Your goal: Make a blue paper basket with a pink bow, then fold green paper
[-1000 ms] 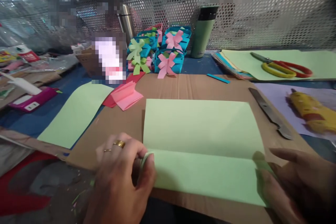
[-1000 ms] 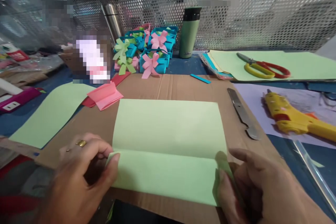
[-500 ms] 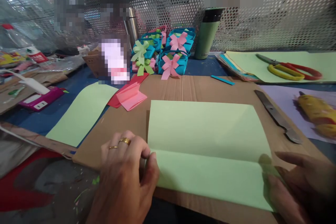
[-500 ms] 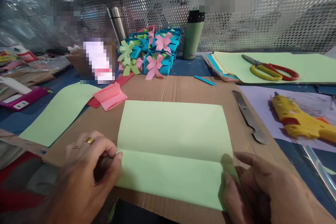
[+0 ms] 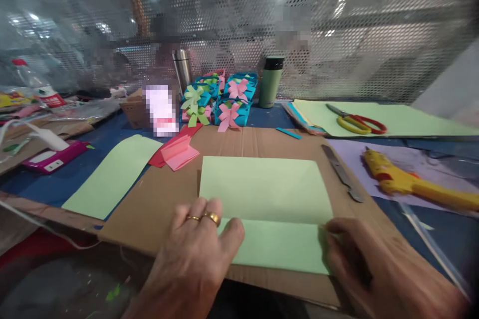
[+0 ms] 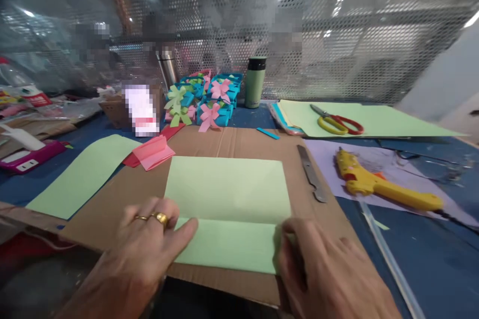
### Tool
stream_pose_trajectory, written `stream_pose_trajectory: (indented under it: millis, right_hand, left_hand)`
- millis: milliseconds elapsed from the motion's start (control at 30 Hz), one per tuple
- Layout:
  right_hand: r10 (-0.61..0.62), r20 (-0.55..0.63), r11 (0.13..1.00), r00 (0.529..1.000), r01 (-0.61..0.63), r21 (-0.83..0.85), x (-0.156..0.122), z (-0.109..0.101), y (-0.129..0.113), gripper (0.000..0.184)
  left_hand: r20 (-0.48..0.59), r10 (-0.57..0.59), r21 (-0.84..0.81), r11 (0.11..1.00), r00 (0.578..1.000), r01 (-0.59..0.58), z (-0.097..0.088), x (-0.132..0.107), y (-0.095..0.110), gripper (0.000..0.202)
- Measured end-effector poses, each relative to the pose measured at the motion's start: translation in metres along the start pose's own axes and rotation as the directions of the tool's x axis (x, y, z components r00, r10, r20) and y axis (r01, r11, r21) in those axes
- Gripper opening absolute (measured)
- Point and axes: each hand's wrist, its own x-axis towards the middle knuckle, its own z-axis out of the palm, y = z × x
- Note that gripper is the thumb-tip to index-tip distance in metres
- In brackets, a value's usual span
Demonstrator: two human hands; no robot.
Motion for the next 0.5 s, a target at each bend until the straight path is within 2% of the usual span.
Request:
stream_pose_trajectory:
  millis: [100, 267, 400, 500]
  right_hand:
    - [-0.070, -0.004, 0.995, 0.998, 0.069, -0.073, 0.006, -0.006, -0.012, 0.029]
    - [0.010, 0.007, 0.999, 1.000, -0.010, 0.043, -0.001, -0.016, -0.021, 0.032]
    - [-0.012, 0.068, 0.997, 0.998, 0.006, 0.077, -0.019, -0.023, -0.018, 0.028]
    - [-0.068, 0.071, 0.997, 0.995, 0.066, 0.034, -0.029, -0.026, -0.016, 0.040]
  left_hand:
    - [0.072, 0.162, -0.006, 0.987, 0.984, -0.162, -0.003, -0.003, -0.003, 0.031]
    - [0.059, 0.294, 0.098, 0.949, 0.954, -0.298, -0.005, -0.022, -0.007, 0.043]
    - [-0.026, 0.288, 0.200, 0.940, 0.957, -0.278, -0.001, -0.032, 0.001, 0.046]
    - [-0.085, 0.263, 0.246, 0.940, 0.961, -0.235, 0.004, -0.033, 0.008, 0.055]
